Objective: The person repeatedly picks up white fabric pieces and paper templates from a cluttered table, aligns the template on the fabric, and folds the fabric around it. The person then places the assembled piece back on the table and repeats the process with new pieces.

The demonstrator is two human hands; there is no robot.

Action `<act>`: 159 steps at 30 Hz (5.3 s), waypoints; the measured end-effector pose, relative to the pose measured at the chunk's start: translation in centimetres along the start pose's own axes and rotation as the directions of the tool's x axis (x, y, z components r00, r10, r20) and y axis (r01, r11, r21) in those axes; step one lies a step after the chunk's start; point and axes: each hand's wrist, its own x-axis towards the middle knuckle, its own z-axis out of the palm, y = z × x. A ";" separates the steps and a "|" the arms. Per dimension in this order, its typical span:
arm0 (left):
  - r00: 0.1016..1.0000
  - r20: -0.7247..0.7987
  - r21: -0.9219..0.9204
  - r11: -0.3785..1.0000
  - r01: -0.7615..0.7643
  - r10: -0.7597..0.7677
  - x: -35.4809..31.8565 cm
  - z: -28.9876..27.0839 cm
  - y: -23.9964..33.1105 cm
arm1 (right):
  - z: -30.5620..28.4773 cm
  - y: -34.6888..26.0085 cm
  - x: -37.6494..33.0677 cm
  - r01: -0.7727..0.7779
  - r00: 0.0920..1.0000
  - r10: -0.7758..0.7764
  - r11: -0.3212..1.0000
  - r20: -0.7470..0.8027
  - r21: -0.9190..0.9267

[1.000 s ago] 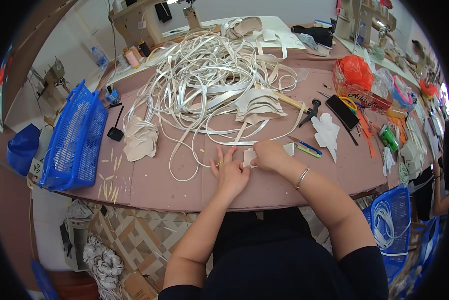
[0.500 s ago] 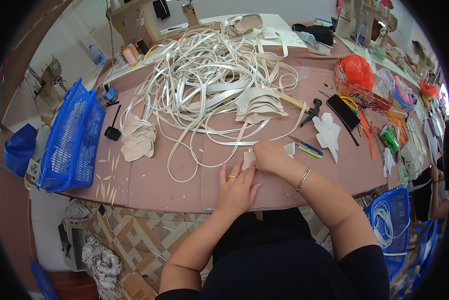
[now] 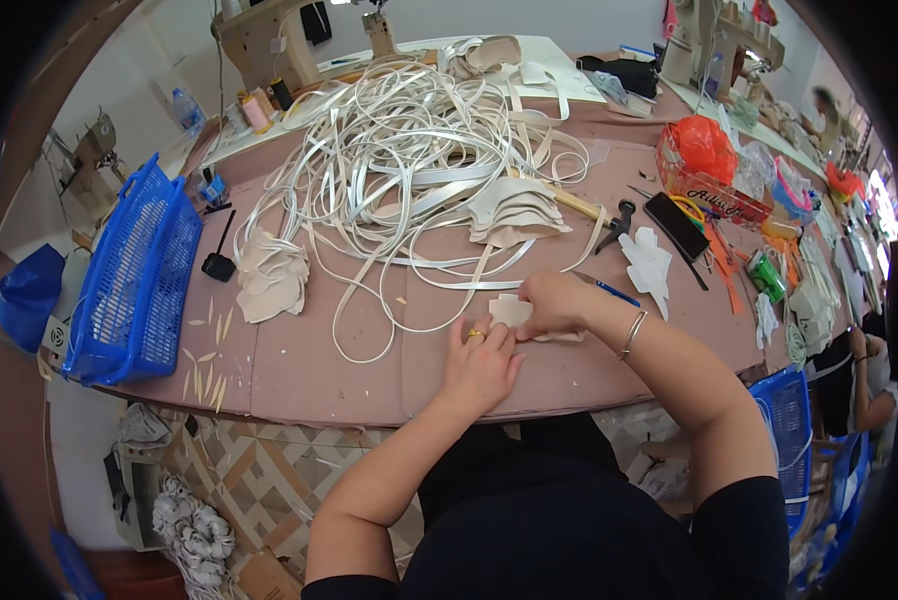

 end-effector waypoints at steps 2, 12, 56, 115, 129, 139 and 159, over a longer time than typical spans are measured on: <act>0.999 -0.014 0.005 1.000 -0.029 0.029 0.0 0.1 -0.3 | 0.5 0.3 0.1 -0.015 1.000 0.015 1.000 0.003 -0.005; 0.993 -0.015 -0.026 0.992 -0.121 0.121 0.3 -0.6 -1.2 | 3.1 1.5 0.8 -0.079 0.993 0.079 0.997 -0.086 0.001; 0.977 -0.042 -0.048 0.977 -0.209 0.207 2.4 0.8 0.2 | 2.2 3.4 0.5 -0.044 0.993 0.032 0.993 -0.110 -0.106; 0.996 -0.033 0.031 0.997 -0.076 0.077 3.5 2.6 5.5 | 2.0 7.5 -2.6 0.067 0.987 -0.066 0.998 -0.143 0.004; 0.997 -0.071 0.063 0.998 -0.025 0.030 3.0 2.5 5.7 | 2.2 8.1 1.0 -0.001 1.000 0.000 0.999 -0.028 -0.046; 0.995 0.093 0.161 0.985 -0.054 0.040 4.7 2.4 6.9 | 2.2 8.0 2.0 -0.020 1.000 0.021 0.997 0.008 -0.073; 0.998 -0.007 -0.124 0.990 0.062 -0.064 5.0 3.1 6.0 | 7.0 9.1 -4.8 0.279 0.657 -0.256 0.956 -0.709 -0.087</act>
